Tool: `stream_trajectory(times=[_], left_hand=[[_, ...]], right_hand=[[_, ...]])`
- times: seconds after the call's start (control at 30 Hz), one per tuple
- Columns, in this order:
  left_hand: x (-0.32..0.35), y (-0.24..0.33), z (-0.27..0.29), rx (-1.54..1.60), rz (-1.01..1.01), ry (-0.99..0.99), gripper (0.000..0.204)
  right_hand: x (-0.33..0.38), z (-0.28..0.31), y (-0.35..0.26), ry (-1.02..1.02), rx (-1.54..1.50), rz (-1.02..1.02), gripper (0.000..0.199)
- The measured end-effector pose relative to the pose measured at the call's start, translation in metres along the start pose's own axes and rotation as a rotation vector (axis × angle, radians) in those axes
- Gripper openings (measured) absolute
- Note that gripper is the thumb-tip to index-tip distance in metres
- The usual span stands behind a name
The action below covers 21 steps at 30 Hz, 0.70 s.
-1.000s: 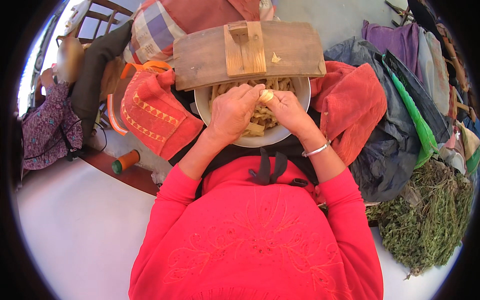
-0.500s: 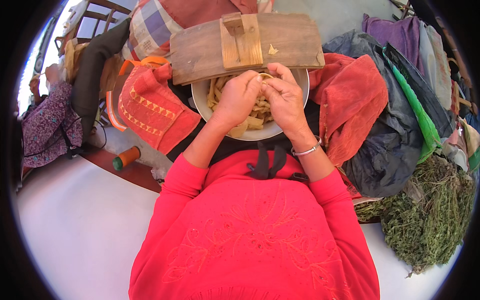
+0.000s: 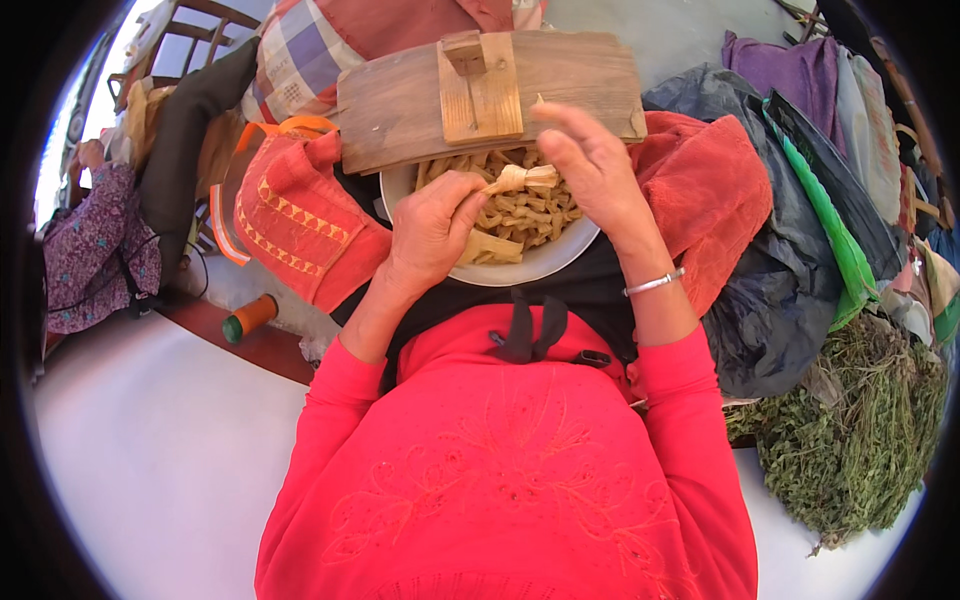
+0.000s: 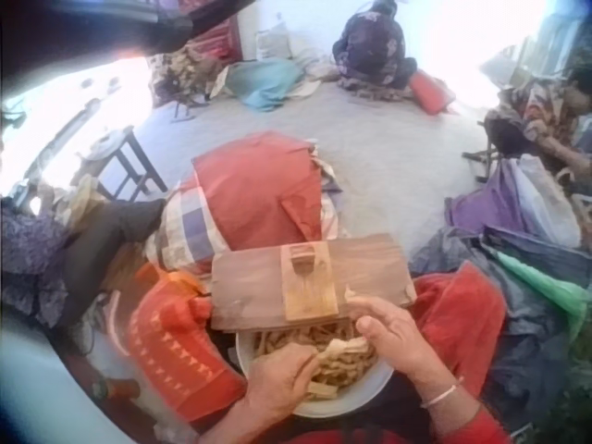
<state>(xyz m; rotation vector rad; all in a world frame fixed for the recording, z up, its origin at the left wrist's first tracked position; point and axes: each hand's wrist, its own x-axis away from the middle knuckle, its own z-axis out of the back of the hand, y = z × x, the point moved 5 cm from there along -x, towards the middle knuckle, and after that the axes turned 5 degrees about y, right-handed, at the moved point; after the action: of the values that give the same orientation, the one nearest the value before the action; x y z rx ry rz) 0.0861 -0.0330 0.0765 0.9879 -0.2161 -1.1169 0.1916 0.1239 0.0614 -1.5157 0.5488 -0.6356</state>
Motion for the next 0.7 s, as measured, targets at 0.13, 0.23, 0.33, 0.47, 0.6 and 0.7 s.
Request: stream_trajectory(times=[0.13,0.23,0.33,0.47,0.6,0.7], left_hand=[[-0.019,0.005,-0.001,-0.174,-0.108,-0.097,0.012],[-0.025,-0.009,-0.003,0.086,0.071,-0.152,0.012],[-0.034,-0.036,0.000,0.272,0.312,-0.254,0.013],[-0.055,-0.062,0.015,0.425,0.506,-0.218,0.014],[-0.065,-0.087,0.011,0.482,0.512,-0.145,0.012],[-0.070,-0.100,0.002,0.453,0.530,-0.129,0.011]], right_hand=[[-0.006,-0.010,-0.002,-0.387,0.056,-0.308,0.027],[-0.010,-0.010,0.002,-0.398,-0.050,-0.452,0.018],[-0.025,-0.005,0.006,-0.283,0.015,-0.348,0.013],[-0.041,-0.014,0.005,-0.154,0.040,-0.223,0.012],[-0.053,-0.020,0.017,-0.084,0.108,-0.171,0.011],[-0.059,-0.022,0.029,-0.030,0.231,-0.024,0.012]])
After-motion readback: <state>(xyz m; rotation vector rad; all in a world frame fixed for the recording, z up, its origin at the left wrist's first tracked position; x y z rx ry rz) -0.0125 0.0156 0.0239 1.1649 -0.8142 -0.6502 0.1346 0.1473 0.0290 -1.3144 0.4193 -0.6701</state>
